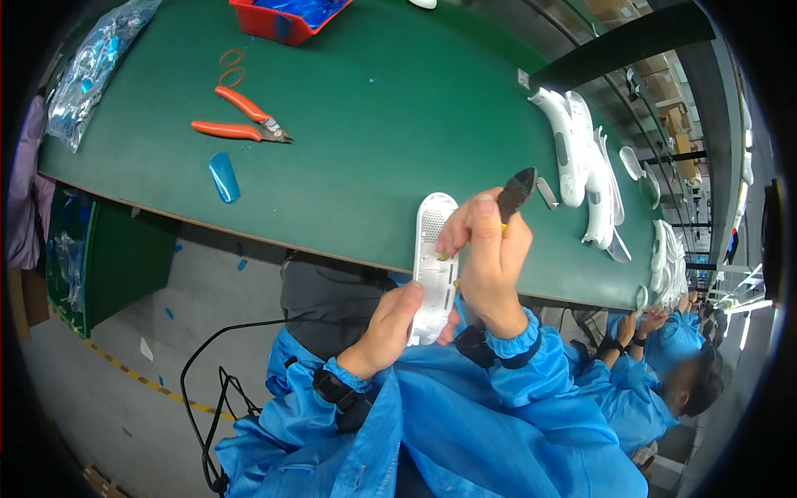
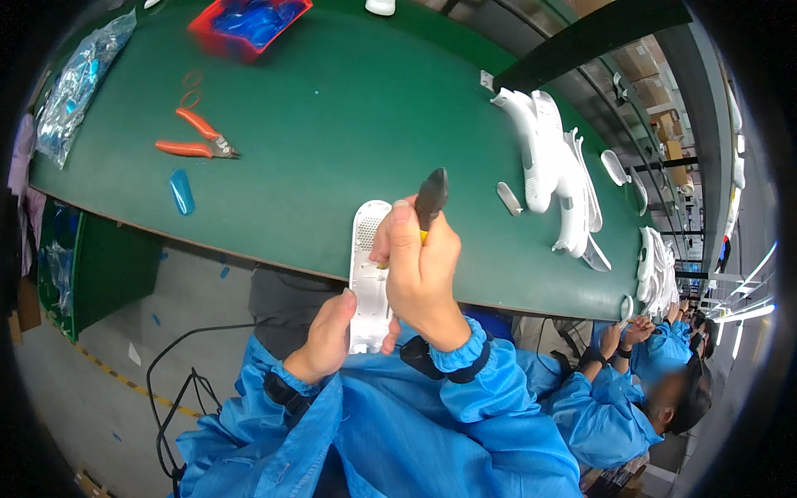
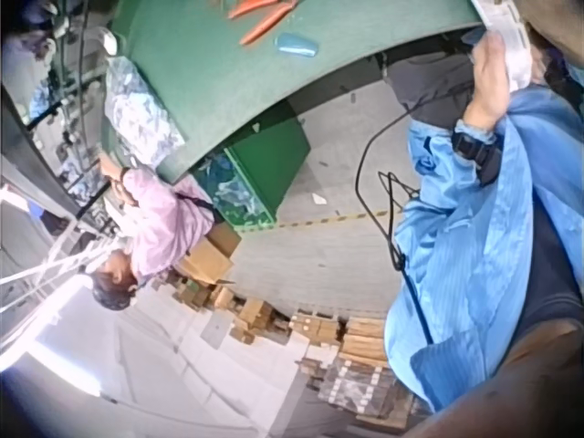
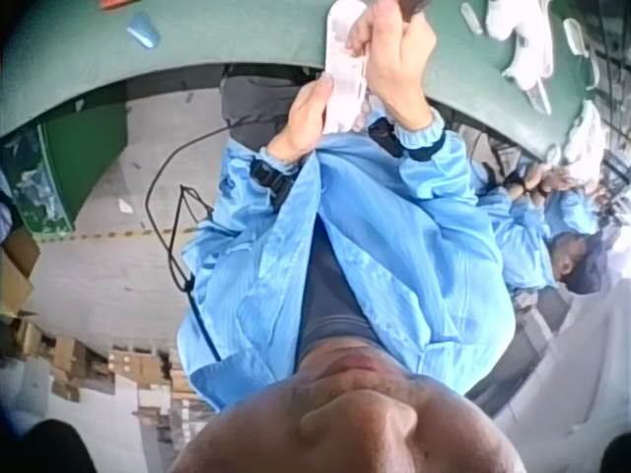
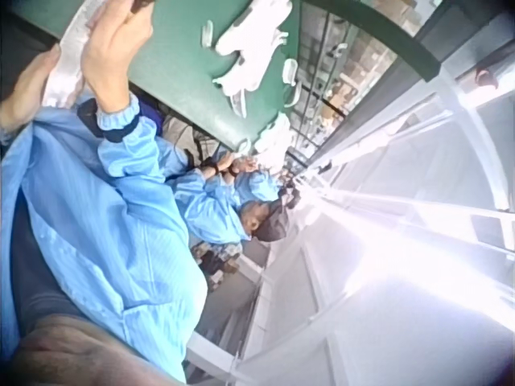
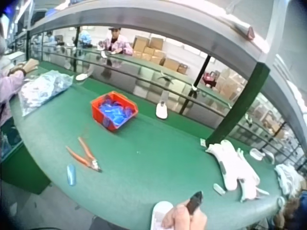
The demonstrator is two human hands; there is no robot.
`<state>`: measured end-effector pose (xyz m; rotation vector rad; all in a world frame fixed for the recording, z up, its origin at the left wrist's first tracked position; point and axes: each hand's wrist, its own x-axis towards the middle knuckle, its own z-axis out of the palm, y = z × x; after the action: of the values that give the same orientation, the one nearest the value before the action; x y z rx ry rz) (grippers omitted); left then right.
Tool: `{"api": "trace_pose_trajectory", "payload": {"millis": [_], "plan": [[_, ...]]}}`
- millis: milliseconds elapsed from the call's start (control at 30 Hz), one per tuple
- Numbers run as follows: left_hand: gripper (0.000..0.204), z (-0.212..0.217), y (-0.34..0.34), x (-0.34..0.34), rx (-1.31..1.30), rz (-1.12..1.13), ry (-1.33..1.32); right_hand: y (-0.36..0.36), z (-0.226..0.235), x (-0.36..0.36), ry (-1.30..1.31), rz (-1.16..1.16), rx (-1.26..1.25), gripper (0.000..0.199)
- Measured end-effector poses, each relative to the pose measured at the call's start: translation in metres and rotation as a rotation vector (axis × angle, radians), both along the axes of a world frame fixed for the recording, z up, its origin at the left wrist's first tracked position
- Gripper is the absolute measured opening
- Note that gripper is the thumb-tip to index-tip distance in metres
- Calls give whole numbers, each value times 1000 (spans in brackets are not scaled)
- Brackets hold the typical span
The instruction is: Trimming excess plastic from molded parts using hand nippers on a factory assembly line.
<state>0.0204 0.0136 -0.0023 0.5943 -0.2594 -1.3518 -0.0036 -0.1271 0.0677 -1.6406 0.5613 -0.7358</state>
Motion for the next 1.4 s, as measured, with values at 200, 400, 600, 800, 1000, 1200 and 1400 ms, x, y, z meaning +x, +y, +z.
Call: {"api": "trace_pose_trajectory", "payload": {"millis": [200,400,600,800,1000,1200,1400], "plan": [[62,-4,-4,-2,10,19,9,-1,5,-4,43,-13,-20,27],[67,5,-7,-1,23,-6,-69,-11,3,-7,109,3,-60,25],[43,11,14,5,69,-108,-454,-17,0,-3,-6,-2,157,29],[22,17,6,1,265,15,-629,-26,7,2,-215,-1,222,34],[20,18,-5,-1,338,121,-645,-10,6,-16,-138,146,246,30],[18,18,-7,-2,337,134,-673,-6,-2,-18,-127,188,260,31],[18,15,-8,-1,333,122,-673,-6,-3,-14,-152,197,287,31]]}}
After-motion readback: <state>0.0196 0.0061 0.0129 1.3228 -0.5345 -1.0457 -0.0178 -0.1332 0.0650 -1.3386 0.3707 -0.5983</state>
